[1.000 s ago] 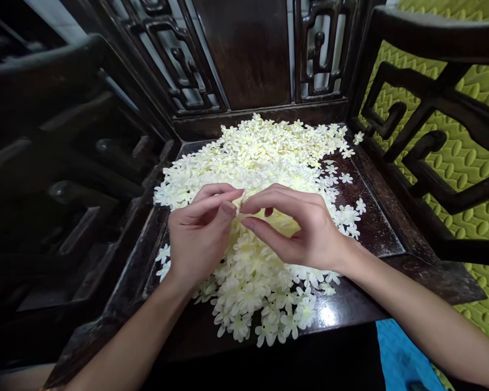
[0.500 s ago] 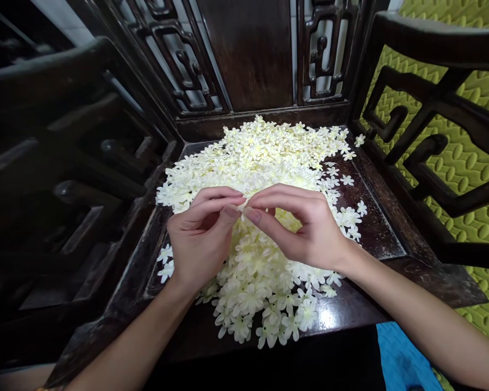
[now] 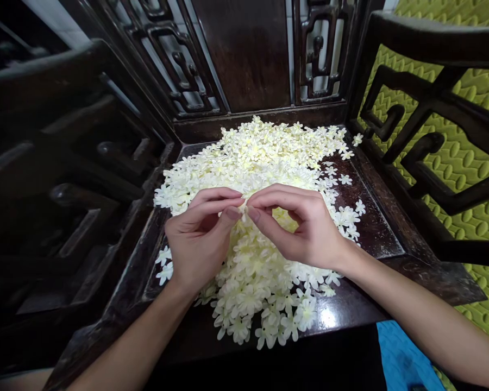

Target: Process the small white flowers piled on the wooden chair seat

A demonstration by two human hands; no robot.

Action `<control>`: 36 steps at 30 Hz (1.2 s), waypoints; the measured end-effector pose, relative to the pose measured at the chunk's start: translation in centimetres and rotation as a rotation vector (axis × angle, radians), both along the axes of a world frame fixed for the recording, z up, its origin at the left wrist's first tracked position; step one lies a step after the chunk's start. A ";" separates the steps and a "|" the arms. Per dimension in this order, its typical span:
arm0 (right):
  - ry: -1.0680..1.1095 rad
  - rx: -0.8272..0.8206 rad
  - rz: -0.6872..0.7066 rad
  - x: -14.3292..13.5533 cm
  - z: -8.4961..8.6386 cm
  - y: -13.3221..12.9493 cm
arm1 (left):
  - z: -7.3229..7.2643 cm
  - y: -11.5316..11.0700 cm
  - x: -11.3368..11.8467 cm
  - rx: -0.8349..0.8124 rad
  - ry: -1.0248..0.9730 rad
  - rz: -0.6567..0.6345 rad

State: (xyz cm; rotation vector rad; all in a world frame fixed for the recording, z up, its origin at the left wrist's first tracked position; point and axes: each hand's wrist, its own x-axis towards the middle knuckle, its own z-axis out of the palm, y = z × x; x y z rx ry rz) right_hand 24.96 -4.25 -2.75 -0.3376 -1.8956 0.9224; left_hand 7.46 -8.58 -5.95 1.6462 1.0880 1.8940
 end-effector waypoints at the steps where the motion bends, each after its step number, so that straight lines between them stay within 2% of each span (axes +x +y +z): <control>1: -0.005 0.004 -0.009 0.0 0.0 0.0 | 0.0 0.0 0.0 -0.002 0.000 -0.004; 15: -0.022 0.028 -0.031 0.0 -0.3 0.1 | 0.2 -0.1 0.3 -0.014 -0.016 -0.032; 21: -0.034 0.076 -0.055 0.1 -0.1 0.3 | 0.4 -0.3 0.5 0.032 -0.038 -0.129; 26: -0.030 0.101 -0.039 0.2 -0.3 0.3 | 0.4 -0.2 0.5 0.042 -0.026 -0.120; 32: -0.033 0.114 -0.049 0.1 -0.4 0.2 | 0.0 -0.5 0.4 -0.012 -0.022 -0.134; 36: -0.037 0.096 -0.073 0.2 -0.2 0.3 | -0.5 -0.3 0.3 -0.147 -0.192 -0.121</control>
